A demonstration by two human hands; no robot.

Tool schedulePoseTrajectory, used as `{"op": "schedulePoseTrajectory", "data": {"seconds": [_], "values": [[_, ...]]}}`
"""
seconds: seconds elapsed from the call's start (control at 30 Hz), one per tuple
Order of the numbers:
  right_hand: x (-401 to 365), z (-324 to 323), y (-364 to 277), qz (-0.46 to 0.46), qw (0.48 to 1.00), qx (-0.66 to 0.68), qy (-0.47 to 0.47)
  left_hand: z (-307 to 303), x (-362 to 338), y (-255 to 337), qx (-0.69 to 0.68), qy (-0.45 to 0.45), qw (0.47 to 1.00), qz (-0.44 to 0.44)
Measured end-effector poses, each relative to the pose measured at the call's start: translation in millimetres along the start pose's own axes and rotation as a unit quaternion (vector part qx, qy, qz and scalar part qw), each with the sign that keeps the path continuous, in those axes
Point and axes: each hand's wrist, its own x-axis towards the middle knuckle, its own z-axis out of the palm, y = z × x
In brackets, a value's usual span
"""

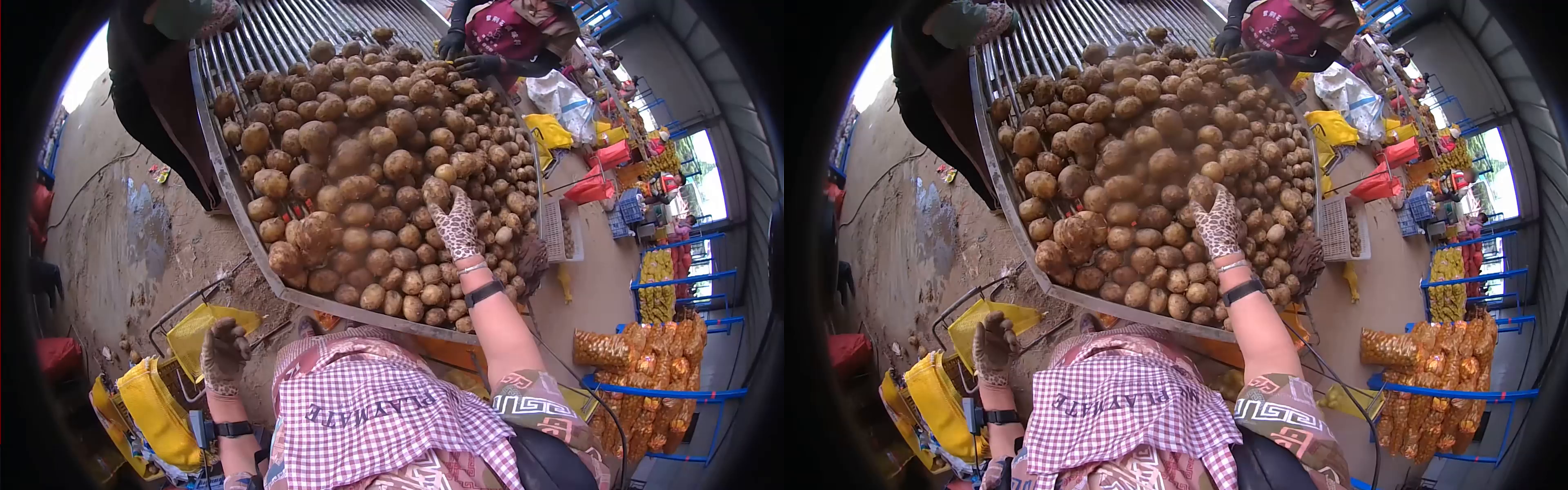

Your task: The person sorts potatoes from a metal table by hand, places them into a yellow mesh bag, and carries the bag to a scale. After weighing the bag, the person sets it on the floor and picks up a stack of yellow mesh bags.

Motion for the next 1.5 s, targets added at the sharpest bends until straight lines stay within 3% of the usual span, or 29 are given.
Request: {"op": "schedulePoseTrajectory", "data": {"seconds": [0.07,0.17,0.23,0.3,0.37,0.43,0.47,0.53,0.57,0.6,0.63,0.67,0.7,0.73,0.77,0.83,0.9,0.97,1.1,1.13,1.17,1.2,1.23,1.3,1.37,1.43,1.47,1.5], "values": [[27.5,31.6,9.8,-0.037,0.994,-0.095,-0.037,54.5,18.6,-20.7,0.077,-0.042,0.994,-0.071],[50.5,36.3,22.6,-0.054,0.997,-0.056,0.007,114.1,53.3,-54.3,0.027,-0.076,0.982,-0.169],[59.9,35.4,43.1,-0.083,0.995,-0.055,0.024,149.1,77.0,-70.8,0.013,-0.112,0.976,-0.184],[57.8,25.9,53.3,0.042,0.967,0.238,-0.077,162.1,99.7,-94.4,-0.020,-0.097,0.977,-0.191],[52.4,12.7,53.6,0.095,0.919,0.365,-0.110,172.0,118.8,-108.4,-0.032,-0.087,0.976,-0.200],[52.8,-6.2,46.7,0.135,0.870,0.452,-0.148,181.5,134.8,-120.6,-0.043,-0.078,0.975,-0.204],[50.9,-11.4,43.1,0.137,0.868,0.453,-0.148,186.0,141.0,-127.2,-0.055,-0.055,0.974,-0.215],[43.5,-15.8,37.1,0.118,0.838,0.472,-0.248,196.1,153.1,-136.5,-0.053,-0.042,0.972,-0.223],[39.8,-5.9,38.5,0.160,0.775,0.542,-0.282,203.1,156.9,-139.0,-0.051,-0.040,0.973,-0.221],[21.4,-13.9,24.0,0.014,0.853,0.438,-0.284,211.3,160.2,-141.0,-0.039,-0.035,0.974,-0.222],[6.5,-20.5,7.7,-0.133,0.898,0.319,-0.273,219.8,163.0,-142.3,-0.028,-0.030,0.974,-0.223],[10.0,25.1,27.2,-0.229,0.921,0.143,-0.280,230.0,163.6,-141.9,-0.010,-0.018,0.973,-0.229],[13.0,67.7,49.1,-0.316,0.908,-0.039,-0.273,226.3,165.2,-143.7,-0.009,-0.014,0.974,-0.227],[9.9,39.6,28.2,-0.212,0.944,0.142,-0.210,219.1,167.3,-149.2,-0.035,-0.035,0.967,-0.248],[22.5,-7.7,-28.4,-0.077,0.967,0.103,-0.218,212.2,168.5,-154.9,-0.061,-0.057,0.959,-0.270],[50.0,0.0,-34.4,-0.101,0.982,0.113,-0.112,197.8,165.6,-165.6,-0.086,-0.043,0.960,-0.264],[75.8,27.7,-31.2,-0.223,0.971,0.052,-0.067,191.2,161.3,-170.0,-0.150,-0.015,0.956,-0.252],[89.4,53.6,-35.6,-0.238,0.965,0.006,-0.111,191.2,161.5,-162.8,-0.192,-0.006,0.947,-0.257],[101.1,57.3,-34.2,-0.100,0.965,0.158,-0.184,184.9,170.1,-143.8,-0.226,-0.047,0.932,-0.281],[97.0,60.9,-22.3,-0.068,0.947,0.246,-0.197,185.0,171.5,-143.4,-0.200,-0.035,0.946,-0.252],[90.6,55.6,-18.7,-0.066,0.947,0.246,-0.197,188.7,173.6,-141.4,-0.174,-0.026,0.959,-0.223],[81.9,46.4,-16.7,0.015,0.867,0.414,-0.276,186.4,176.4,-138.8,-0.216,-0.041,0.946,-0.238],[71.7,36.6,-14.8,0.094,0.747,0.564,-0.340,186.8,177.4,-140.7,-0.216,-0.043,0.945,-0.243],[40.2,19.8,-20.2,-0.122,0.902,0.356,-0.212,200.4,180.5,-140.5,-0.204,-0.075,0.952,-0.217],[16.8,16.8,-9.8,-0.304,0.913,0.168,-0.216,203.1,182.7,-143.4,-0.205,-0.133,0.940,-0.238],[20.5,-9.6,-16.1,-0.214,0.937,0.086,-0.261,191.8,177.4,-148.5,-0.143,-0.031,0.938,-0.315],[30.8,-33.8,-22.4,-0.161,0.956,0.126,-0.212,197.5,171.9,-145.7,-0.227,-0.084,0.908,-0.341],[48.6,-29.1,-7.0,-0.085,0.974,0.159,-0.137,201.0,169.6,-147.7,-0.227,-0.086,0.908,-0.343]]}}
